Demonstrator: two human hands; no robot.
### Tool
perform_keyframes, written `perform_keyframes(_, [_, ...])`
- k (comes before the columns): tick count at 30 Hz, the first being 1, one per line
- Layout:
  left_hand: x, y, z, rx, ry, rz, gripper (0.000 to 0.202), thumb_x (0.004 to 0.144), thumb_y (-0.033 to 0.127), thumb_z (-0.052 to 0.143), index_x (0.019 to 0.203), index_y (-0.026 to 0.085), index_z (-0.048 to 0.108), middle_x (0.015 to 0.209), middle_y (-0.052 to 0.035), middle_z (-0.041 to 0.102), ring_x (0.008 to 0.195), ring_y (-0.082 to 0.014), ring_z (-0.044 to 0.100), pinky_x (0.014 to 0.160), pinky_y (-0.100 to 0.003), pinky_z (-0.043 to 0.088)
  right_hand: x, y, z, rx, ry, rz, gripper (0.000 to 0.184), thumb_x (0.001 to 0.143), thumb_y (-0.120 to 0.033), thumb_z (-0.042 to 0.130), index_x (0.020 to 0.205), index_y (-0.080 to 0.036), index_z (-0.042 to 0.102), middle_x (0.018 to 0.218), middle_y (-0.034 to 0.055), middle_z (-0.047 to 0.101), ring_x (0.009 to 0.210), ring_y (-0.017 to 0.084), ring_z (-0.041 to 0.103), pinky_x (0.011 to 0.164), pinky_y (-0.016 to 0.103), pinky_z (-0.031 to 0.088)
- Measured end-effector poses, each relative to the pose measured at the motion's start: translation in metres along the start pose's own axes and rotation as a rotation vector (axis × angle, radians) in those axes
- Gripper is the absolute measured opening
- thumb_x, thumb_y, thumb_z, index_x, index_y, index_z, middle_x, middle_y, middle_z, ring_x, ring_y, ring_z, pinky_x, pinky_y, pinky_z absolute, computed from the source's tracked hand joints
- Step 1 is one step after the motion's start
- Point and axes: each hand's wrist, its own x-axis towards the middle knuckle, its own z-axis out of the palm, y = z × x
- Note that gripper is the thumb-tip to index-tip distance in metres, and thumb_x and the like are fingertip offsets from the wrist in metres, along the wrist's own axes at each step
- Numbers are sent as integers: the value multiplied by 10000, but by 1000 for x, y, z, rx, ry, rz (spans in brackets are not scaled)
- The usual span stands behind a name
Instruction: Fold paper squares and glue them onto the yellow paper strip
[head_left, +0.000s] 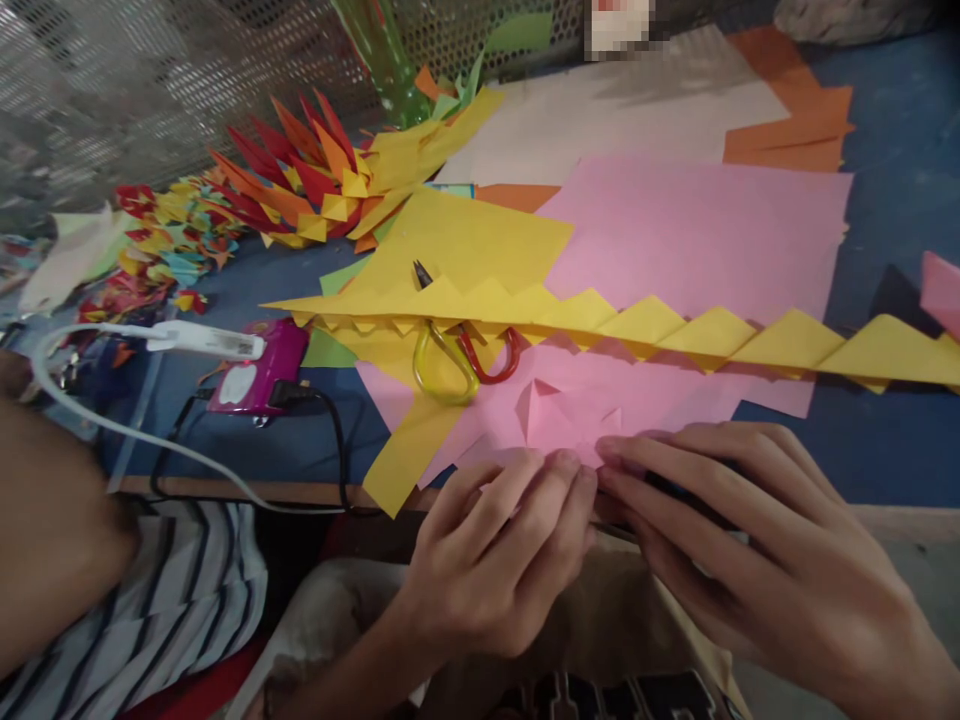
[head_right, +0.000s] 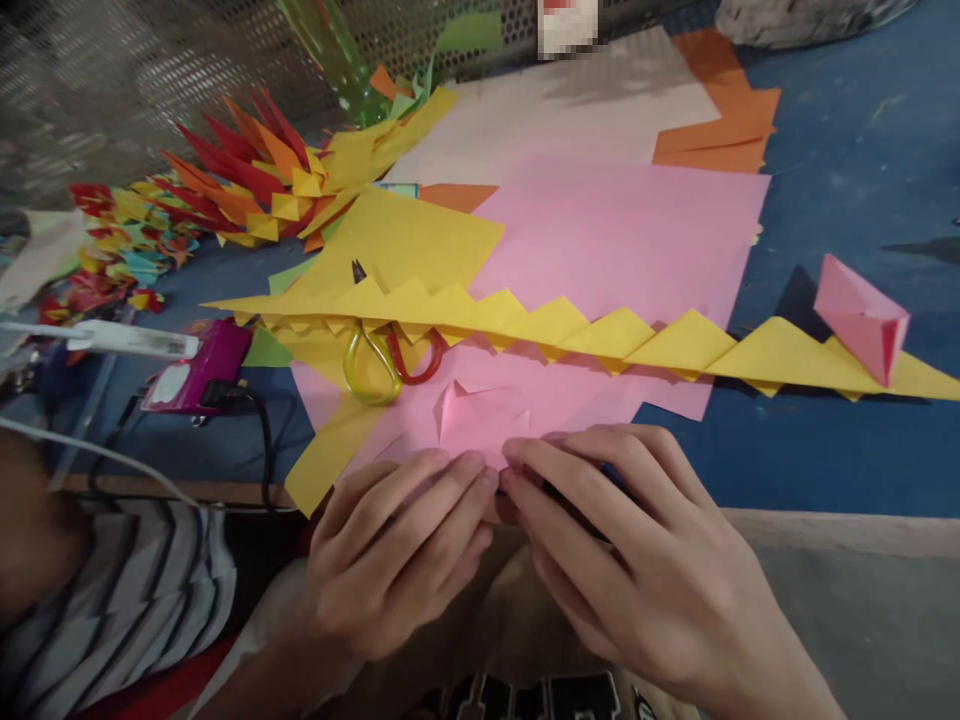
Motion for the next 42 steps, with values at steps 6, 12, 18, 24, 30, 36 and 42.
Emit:
perform_keyframes(6, [0,6,4,75,55,-77,358,1001,314,722,1328,173,764,1260,23,819,1196,-261,689,969,-434,500,2,-1,-1,3,11,-6,401,937,-131,716,1337,-158,727,1412,66,699,1156,280,613,981,488,482])
perform_keyframes(12, [0,9,3,36,49,-119,354,1020,323,680,1319,149,758,1244,-13,824,1192,-278,722,995,-444,463,5,-1,-1,4,46,9,403,927,-122,729,1325,-178,714,1342,73,726,1130,261,626,969,483,492])
perform_keyframes(18, [-2,6,3,-92,23,-123,326,1017,252,703,1319,133,731,1322,-49,790,1182,-252,693,1017,-433,504,8,1,-2,15,40,8,384,944,-197,748,1325,-222,717,1308,39,729,1096,222,640,927,430,498])
perform_keyframes(24, [17,-15,-14,-194,38,-116,287,1006,85,691,1291,117,697,1265,-105,765,1241,-251,661,1112,-429,555,9,-3,-2,9,84,40,271,952,-218,743,1222,-235,740,1264,23,747,1066,208,654,916,414,508])
perform_keyframes(30, [29,-29,-10,-207,-174,10,239,1090,197,605,1310,149,685,1237,-73,745,1181,-235,673,1089,-428,583,9,-5,-1,0,105,65,216,933,-204,752,1148,-216,732,1236,55,750,1054,236,664,936,433,509])
perform_keyframes(36, [27,-24,-2,-203,-142,-7,260,1077,202,628,1313,119,696,1262,-109,740,1212,-238,684,1101,-427,598,11,-7,0,5,122,73,224,939,-190,739,1162,-215,740,1212,42,760,1028,220,662,915,423,502])
perform_keyframes(42, [34,-30,-13,-211,-186,21,240,1082,237,641,1278,122,716,1210,-85,753,1150,-227,704,1073,-403,613,9,-5,1,-6,100,92,325,916,-166,776,1232,-227,736,1251,28,756,1041,219,665,913,422,511])
